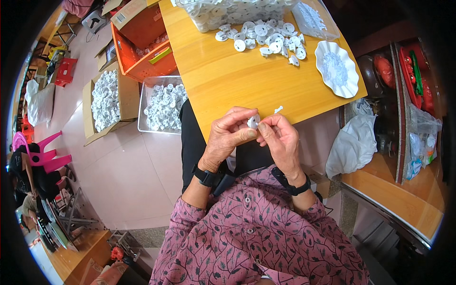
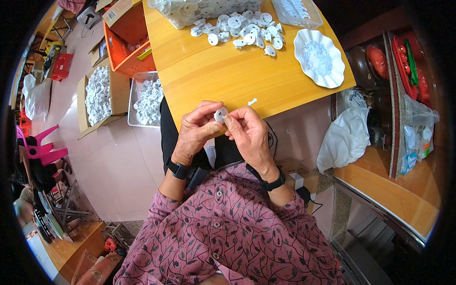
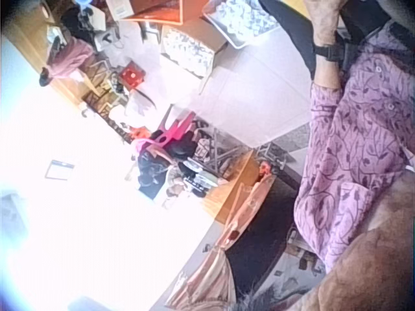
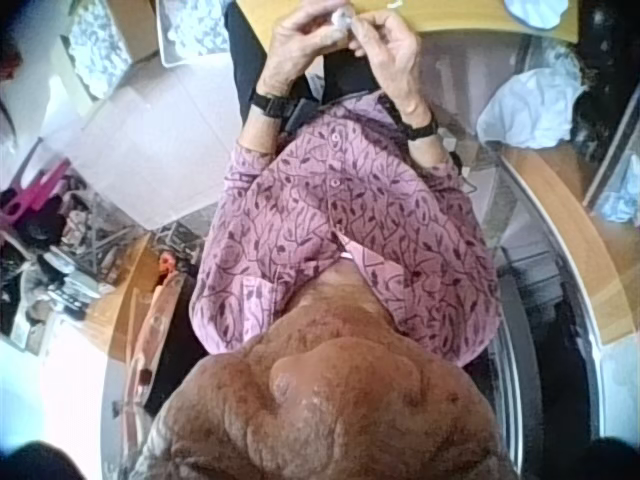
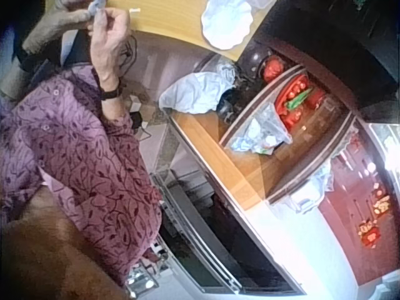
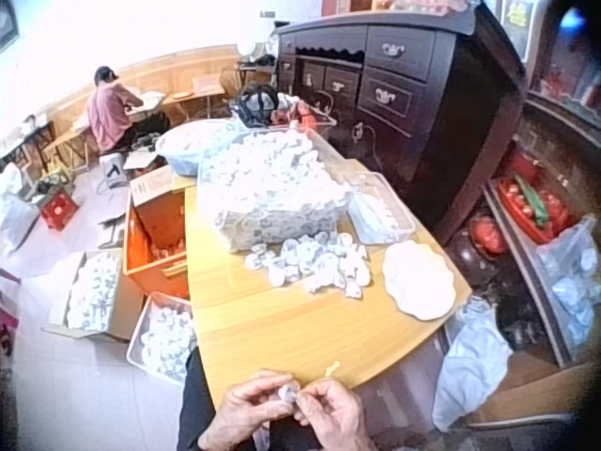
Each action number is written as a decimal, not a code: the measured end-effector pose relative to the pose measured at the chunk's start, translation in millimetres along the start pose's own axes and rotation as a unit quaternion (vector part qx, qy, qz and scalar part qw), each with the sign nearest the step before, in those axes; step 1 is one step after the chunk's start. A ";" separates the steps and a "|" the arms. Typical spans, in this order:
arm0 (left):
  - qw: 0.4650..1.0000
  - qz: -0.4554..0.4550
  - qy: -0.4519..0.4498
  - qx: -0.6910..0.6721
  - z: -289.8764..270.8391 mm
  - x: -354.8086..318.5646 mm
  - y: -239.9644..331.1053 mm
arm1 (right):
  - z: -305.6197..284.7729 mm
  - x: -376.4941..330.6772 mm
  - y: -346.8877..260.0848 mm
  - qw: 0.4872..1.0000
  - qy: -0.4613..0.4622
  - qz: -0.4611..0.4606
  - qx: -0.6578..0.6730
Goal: Manual assembly of small white plastic components at a table.
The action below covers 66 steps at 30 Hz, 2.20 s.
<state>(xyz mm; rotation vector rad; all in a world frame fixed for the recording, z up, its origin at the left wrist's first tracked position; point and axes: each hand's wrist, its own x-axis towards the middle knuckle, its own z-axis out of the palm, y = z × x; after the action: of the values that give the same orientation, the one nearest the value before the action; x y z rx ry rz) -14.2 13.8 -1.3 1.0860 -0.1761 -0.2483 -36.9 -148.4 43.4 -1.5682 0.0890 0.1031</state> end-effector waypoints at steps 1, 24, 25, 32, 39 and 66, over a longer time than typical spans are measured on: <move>1.000 0.000 0.000 0.000 -0.5 -0.2 -0.1 | -0.1 0.5 0.1 1.000 0.000 0.000 0.000; 0.926 0.091 0.365 -0.035 -117.7 -22.8 47.7 | -55.6 81.0 -4.3 0.866 0.065 -0.235 -0.437; 0.913 0.103 0.392 -0.049 -135.1 -27.5 46.0 | -57.6 88.3 -3.3 0.826 0.072 -0.280 -0.484; 0.866 0.149 0.467 -0.095 -169.5 -39.3 52.3 | -76.7 120.0 4.1 0.774 0.058 -0.235 -0.585; 0.896 0.130 0.418 -0.071 -106.0 -33.2 57.6 | -83.4 118.5 15.2 0.791 0.047 -0.253 -0.555; 0.992 -0.014 0.062 0.112 24.7 1.7 6.4 | -43.1 8.2 11.5 0.978 0.134 -0.088 -0.132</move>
<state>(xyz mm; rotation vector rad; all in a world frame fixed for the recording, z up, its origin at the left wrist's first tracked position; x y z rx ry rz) -18.3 -4.9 15.6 1.3239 -0.0792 -0.1881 -29.7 -191.5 30.9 -1.8423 0.1520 -0.2458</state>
